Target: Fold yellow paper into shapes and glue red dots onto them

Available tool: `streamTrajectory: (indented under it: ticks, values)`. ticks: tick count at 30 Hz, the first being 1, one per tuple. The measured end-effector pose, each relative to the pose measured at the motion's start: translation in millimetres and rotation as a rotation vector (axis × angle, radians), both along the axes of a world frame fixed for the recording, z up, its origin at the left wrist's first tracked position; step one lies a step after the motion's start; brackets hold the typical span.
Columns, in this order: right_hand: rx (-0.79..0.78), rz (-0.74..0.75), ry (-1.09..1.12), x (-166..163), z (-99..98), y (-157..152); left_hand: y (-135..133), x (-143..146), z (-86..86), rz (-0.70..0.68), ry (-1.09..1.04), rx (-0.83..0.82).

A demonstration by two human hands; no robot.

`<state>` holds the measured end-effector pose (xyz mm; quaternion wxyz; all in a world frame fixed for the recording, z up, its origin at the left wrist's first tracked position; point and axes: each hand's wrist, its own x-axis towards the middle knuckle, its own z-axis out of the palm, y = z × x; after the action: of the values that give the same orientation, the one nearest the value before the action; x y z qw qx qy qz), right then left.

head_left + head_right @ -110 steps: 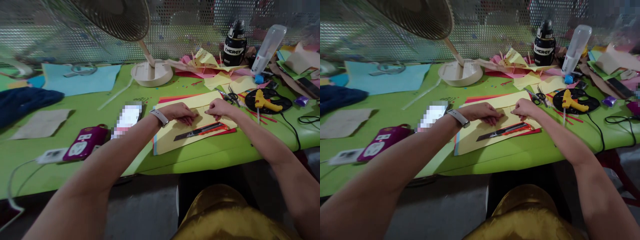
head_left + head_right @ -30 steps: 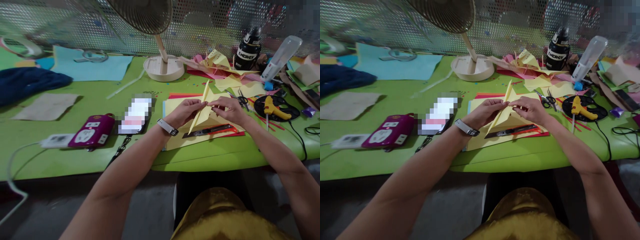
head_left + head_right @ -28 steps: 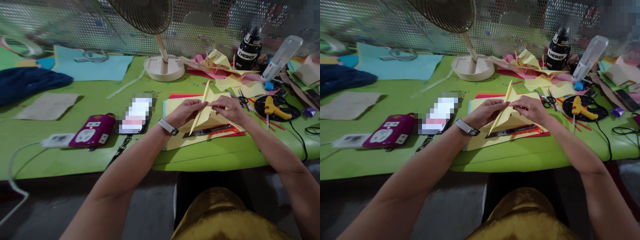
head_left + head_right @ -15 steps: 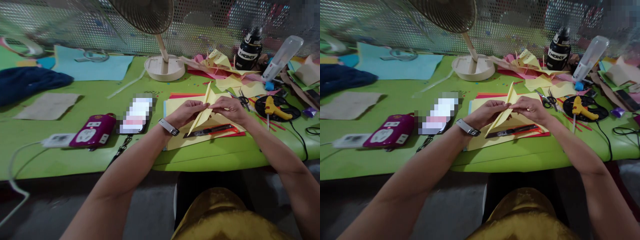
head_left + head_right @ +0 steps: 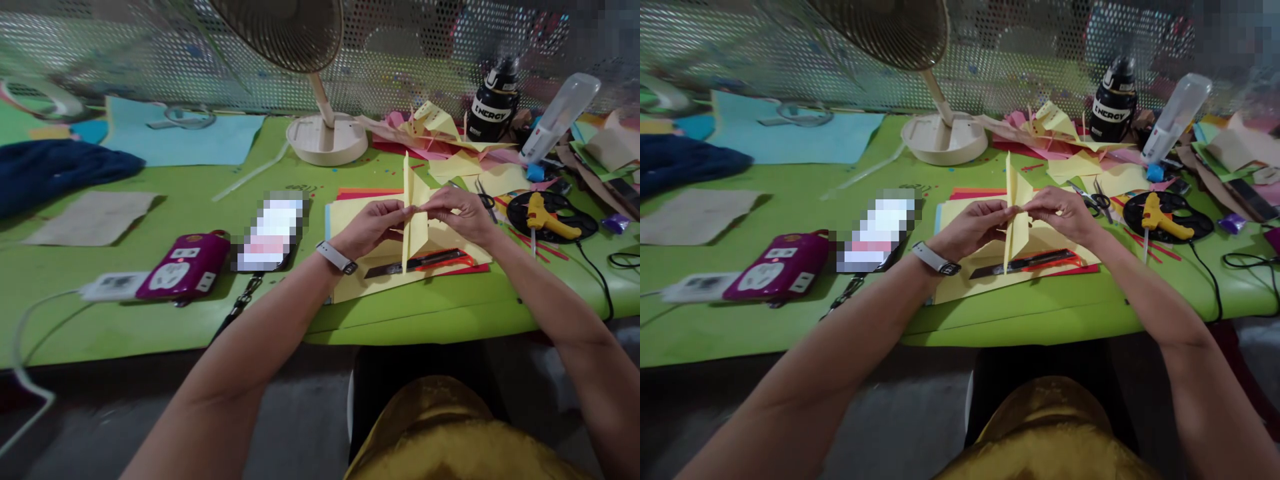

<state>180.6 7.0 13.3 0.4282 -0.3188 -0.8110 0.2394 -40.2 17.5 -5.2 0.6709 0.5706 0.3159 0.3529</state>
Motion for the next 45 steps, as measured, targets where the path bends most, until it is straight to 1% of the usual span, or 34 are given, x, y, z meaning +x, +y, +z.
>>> streamTrajectory:
  ticks: [4, 10, 12, 16, 18, 20, 23, 27, 32, 39, 45]
  values:
    - [-0.038, -0.032, 0.001, 3.5, -2.2, 3.6, 1.0, -2.3, 0.1, -0.042, -0.080, -0.086]
    - [-0.055, -0.023, 0.012, 3.8, -0.1, 2.7, 0.9, -4.5, 1.9, -0.099, -0.054, -0.134]
    - [-0.097, -0.012, 0.026, 2.7, -0.2, 1.6, -0.1, -4.2, 3.2, -0.119, -0.050, -0.158]
    - [-0.239, 0.042, 0.099, 0.2, -1.8, -0.2, -1.4, -3.8, 4.2, -0.125, -0.073, -0.183]
    - [-0.279, 0.059, 0.116, -0.7, -1.6, -0.9, -1.1, -3.8, 3.5, -0.135, -0.064, -0.198]
    - [-0.269, 0.060, 0.103, -1.1, -0.3, -1.4, -0.5, -3.5, 2.3, -0.122, -0.059, -0.221]
    - [-0.189, 0.054, 0.063, -0.5, 1.8, -1.5, -0.3, -2.4, 1.3, -0.077, -0.069, -0.231]
    - [-0.121, 0.039, -0.004, 0.1, 1.9, -1.0, -2.8, -0.4, 3.0, -0.083, -0.035, -0.164]
    - [-0.127, -0.056, -0.020, -3.1, -0.5, -1.7, -5.5, 1.4, 4.9, -0.059, -0.006, -0.083]
    - [-0.106, -0.161, 0.042, -7.8, -7.6, 1.2, -4.8, 2.8, 3.1, -0.077, -0.005, -0.061]
    - [-0.135, -0.226, 0.071, -12.0, -10.5, -1.2, -6.0, 2.9, 2.9, -0.101, -0.008, -0.035]
